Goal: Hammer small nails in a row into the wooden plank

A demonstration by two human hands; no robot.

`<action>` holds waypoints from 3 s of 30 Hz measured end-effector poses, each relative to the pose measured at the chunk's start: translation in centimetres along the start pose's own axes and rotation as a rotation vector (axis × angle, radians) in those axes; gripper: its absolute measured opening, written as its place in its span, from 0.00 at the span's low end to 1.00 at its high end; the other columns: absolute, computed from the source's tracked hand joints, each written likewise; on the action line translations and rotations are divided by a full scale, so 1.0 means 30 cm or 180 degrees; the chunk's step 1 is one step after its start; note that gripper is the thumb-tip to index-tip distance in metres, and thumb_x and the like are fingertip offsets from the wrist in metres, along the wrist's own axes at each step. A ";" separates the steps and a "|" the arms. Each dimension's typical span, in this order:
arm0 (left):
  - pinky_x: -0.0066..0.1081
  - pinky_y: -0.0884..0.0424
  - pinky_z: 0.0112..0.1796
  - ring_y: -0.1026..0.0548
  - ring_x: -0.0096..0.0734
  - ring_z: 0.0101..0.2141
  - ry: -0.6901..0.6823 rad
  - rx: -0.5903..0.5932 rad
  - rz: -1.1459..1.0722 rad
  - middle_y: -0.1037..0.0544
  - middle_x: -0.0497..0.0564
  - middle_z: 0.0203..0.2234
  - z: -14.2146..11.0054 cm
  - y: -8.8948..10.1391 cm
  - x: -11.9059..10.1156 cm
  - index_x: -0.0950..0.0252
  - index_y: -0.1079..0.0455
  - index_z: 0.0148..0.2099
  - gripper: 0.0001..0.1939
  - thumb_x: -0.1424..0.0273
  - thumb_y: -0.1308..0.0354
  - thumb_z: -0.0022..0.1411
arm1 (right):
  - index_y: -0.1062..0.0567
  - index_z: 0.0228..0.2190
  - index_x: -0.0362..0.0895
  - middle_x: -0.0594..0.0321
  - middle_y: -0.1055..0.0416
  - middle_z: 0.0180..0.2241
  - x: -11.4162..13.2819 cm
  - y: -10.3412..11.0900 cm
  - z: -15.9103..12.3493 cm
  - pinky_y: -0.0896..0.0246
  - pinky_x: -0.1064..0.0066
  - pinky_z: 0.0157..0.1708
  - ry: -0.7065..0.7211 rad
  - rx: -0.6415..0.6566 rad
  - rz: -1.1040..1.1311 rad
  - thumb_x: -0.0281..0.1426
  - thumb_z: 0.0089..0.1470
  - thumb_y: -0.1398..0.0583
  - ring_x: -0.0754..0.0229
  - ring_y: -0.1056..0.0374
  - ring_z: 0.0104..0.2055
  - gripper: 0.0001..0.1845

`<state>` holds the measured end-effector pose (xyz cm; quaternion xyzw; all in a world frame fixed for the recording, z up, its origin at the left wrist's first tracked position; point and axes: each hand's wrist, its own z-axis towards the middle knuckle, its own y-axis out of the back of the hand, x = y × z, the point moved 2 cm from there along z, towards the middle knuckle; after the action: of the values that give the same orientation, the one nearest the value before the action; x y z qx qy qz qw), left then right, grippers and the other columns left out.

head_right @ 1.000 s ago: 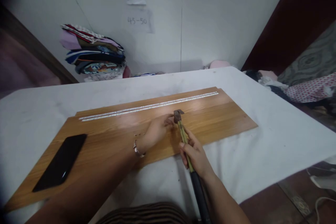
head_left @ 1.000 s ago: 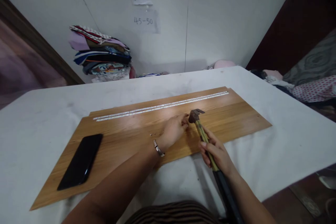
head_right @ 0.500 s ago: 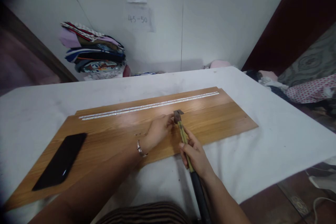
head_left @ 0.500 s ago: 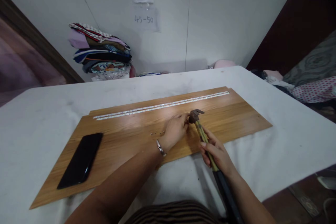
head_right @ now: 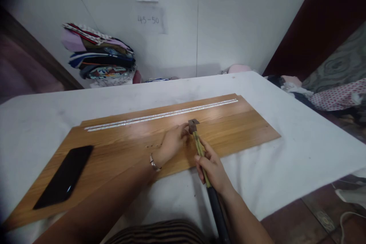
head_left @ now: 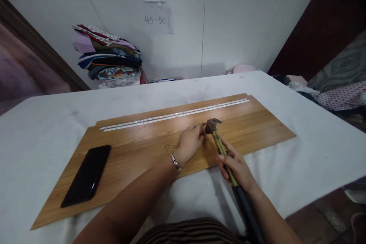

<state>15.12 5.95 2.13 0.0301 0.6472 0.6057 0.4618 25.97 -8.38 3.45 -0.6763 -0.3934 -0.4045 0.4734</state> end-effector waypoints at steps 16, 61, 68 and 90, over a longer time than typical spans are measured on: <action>0.39 0.35 0.50 0.29 0.40 0.47 -0.0056 -0.0135 0.0188 0.24 0.56 0.45 -0.062 0.026 -0.019 0.66 0.52 0.67 0.35 0.73 0.42 0.60 | 0.46 0.63 0.44 0.74 0.34 0.17 -0.005 0.000 -0.004 0.51 0.80 0.08 -0.0020 0.0061 0.0046 0.36 0.52 0.38 0.70 0.47 0.09 0.40; 0.31 0.35 0.36 0.28 0.33 0.32 -0.0293 0.0483 0.0630 0.23 0.50 0.30 -0.301 0.064 0.011 0.64 0.30 0.33 0.11 0.70 0.51 0.66 | 0.46 0.64 0.44 0.75 0.36 0.16 -0.015 -0.009 0.005 0.52 0.81 0.07 -0.0098 0.0140 -0.0120 0.35 0.50 0.38 0.71 0.48 0.09 0.43; 0.31 0.36 0.35 0.28 0.33 0.32 -0.0278 0.0478 0.0618 0.24 0.50 0.30 -0.304 0.064 0.015 0.64 0.31 0.33 0.11 0.69 0.51 0.67 | 0.46 0.64 0.43 0.75 0.35 0.17 -0.009 -0.012 0.001 0.51 0.81 0.07 -0.0094 0.0158 -0.0179 0.36 0.51 0.39 0.71 0.48 0.09 0.42; 0.30 0.37 0.34 0.28 0.32 0.31 -0.0281 0.0463 0.0704 0.23 0.49 0.29 -0.303 0.061 0.016 0.64 0.31 0.33 0.10 0.69 0.50 0.67 | 0.46 0.63 0.43 0.75 0.35 0.17 -0.019 -0.008 0.006 0.52 0.81 0.07 -0.0084 0.0148 -0.0079 0.35 0.51 0.38 0.71 0.47 0.09 0.41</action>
<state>8.11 -0.16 1.88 0.1613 0.6612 0.6025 0.4169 25.59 -8.24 2.96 -0.6655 -0.4173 -0.3922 0.4787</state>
